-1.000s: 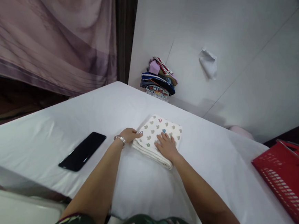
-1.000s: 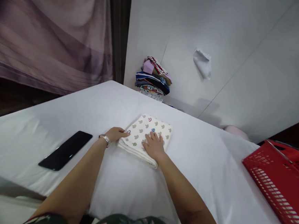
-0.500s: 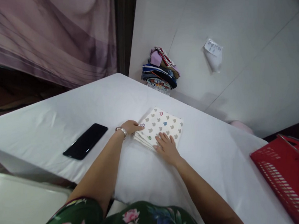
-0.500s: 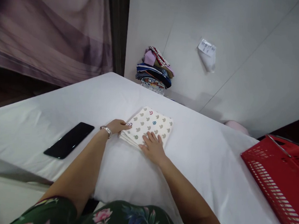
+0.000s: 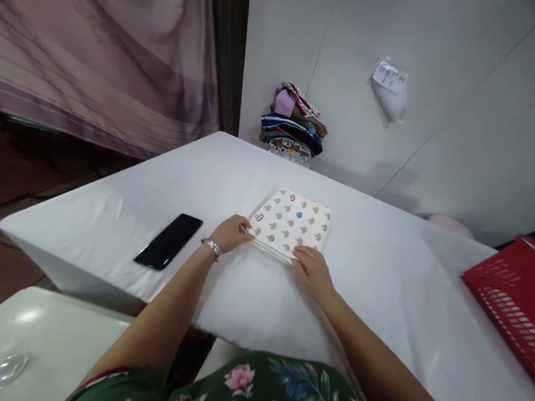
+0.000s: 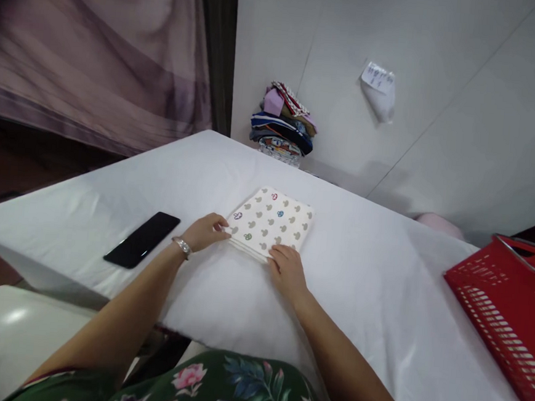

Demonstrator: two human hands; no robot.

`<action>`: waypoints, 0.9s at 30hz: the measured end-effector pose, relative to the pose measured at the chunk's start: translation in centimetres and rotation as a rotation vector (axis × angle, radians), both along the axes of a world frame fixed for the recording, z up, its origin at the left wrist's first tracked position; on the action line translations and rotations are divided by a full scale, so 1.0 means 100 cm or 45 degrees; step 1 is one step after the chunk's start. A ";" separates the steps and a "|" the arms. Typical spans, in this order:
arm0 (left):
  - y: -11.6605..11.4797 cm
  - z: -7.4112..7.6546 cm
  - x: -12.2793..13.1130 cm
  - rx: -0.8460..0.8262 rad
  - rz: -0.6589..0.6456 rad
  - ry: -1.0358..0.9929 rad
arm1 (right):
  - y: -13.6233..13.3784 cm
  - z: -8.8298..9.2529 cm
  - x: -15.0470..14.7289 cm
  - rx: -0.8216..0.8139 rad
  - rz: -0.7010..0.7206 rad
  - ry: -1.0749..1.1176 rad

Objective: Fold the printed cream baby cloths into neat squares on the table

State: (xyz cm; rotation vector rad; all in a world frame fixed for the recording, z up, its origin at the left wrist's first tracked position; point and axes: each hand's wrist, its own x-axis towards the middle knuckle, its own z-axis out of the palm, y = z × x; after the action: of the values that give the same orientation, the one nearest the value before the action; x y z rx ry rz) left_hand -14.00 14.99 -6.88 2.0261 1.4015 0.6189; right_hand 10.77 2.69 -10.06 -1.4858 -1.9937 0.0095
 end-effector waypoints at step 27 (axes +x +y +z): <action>-0.006 -0.025 0.004 0.039 0.340 0.163 | -0.022 -0.005 0.002 0.030 -0.240 -0.015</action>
State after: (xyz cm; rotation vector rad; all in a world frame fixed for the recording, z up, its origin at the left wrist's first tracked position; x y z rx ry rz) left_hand -13.57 14.41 -9.34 1.9467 1.7677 0.6345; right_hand 10.98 0.48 -10.51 -1.6559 -1.8492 -0.1027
